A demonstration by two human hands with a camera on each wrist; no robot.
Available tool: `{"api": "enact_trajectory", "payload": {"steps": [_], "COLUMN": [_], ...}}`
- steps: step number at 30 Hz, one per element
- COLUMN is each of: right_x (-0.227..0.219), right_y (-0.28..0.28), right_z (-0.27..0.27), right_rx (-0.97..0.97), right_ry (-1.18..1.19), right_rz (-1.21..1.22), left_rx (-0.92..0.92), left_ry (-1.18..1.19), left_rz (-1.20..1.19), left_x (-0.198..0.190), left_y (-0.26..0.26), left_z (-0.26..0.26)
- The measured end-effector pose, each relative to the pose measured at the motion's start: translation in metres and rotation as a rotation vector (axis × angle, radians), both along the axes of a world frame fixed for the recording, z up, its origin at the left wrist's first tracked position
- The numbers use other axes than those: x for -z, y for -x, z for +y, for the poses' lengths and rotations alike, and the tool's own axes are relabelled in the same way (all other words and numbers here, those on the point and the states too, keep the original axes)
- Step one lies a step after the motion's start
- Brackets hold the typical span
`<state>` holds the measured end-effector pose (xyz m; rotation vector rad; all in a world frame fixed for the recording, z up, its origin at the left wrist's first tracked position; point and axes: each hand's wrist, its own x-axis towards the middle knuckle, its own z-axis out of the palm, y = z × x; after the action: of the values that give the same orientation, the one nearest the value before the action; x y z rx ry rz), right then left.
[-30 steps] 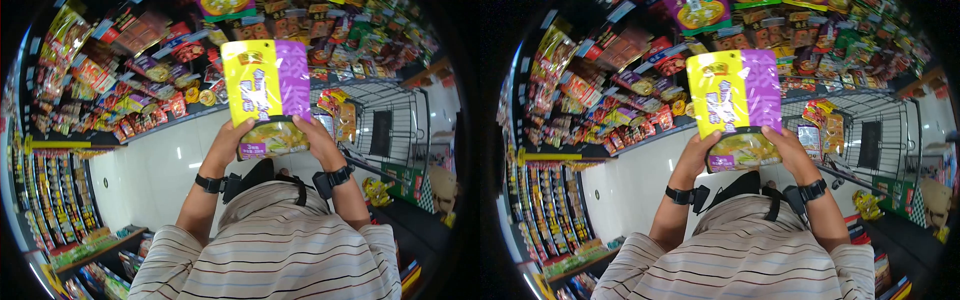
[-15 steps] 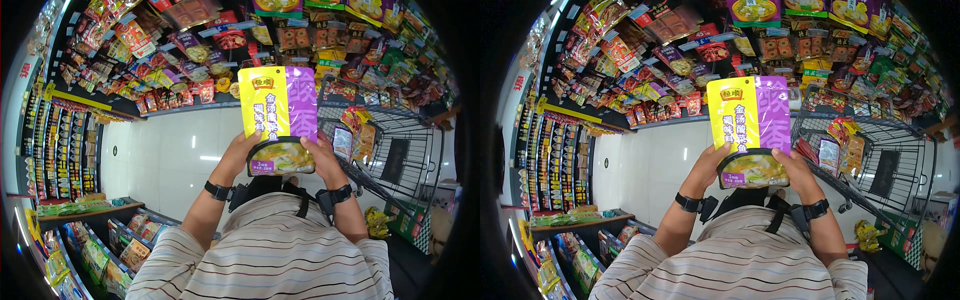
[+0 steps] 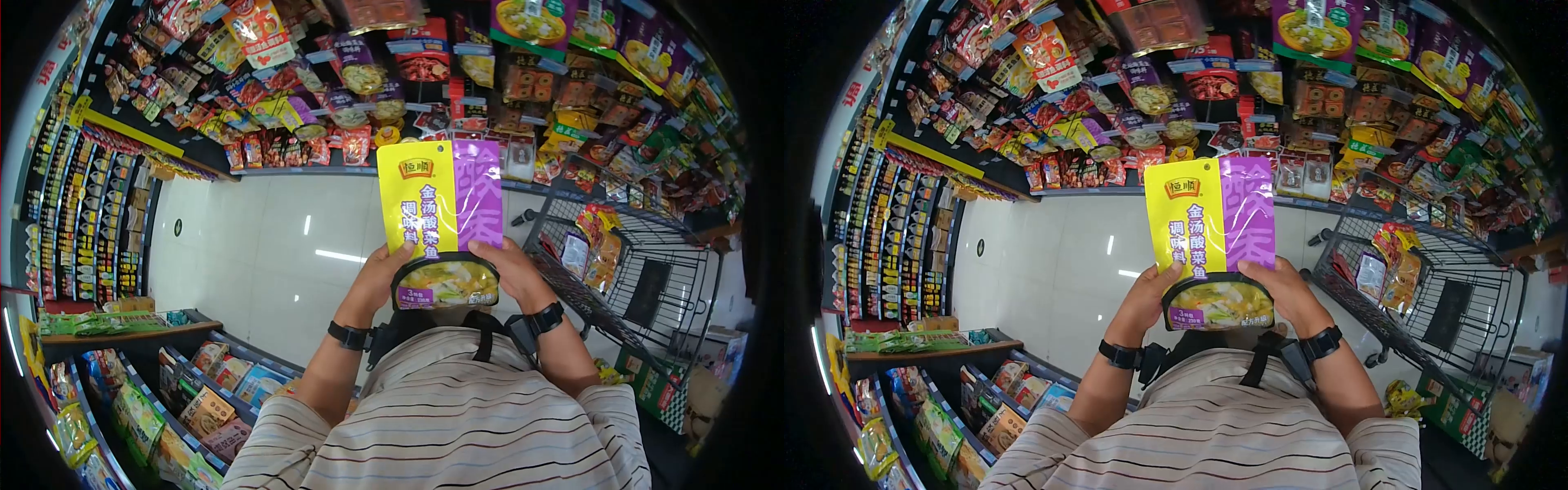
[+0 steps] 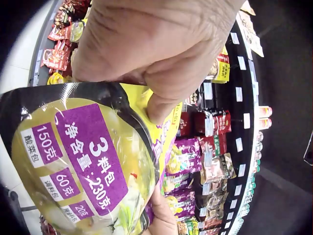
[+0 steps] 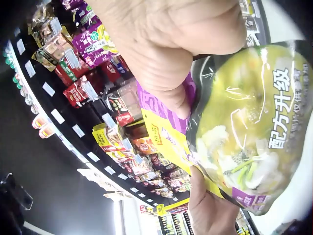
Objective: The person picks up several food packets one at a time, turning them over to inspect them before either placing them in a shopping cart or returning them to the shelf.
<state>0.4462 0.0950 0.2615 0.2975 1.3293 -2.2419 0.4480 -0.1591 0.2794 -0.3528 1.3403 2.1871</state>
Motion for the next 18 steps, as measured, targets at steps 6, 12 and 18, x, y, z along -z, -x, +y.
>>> {"api": "enact_trajectory", "payload": {"steps": [6,12,18], "right_x": [0.0,0.009,0.009], "right_y": [0.029,0.051,0.074], "right_z": [-0.092,-0.163,-0.214], "right_rx": [-0.106,-0.143,-0.121], "right_ry": [-0.057,-0.142,-0.136], "right_rz": [-0.045,-0.072,-0.049], "left_rx": [-0.016,-0.056,-0.054], "left_ry": [0.039,0.016,0.024], "left_rz": [0.009,-0.019,-0.03], "left_x": [0.005,0.02,0.017], "left_y": [0.016,0.03,0.056], "left_z": [-0.093,-0.16,-0.209]}}
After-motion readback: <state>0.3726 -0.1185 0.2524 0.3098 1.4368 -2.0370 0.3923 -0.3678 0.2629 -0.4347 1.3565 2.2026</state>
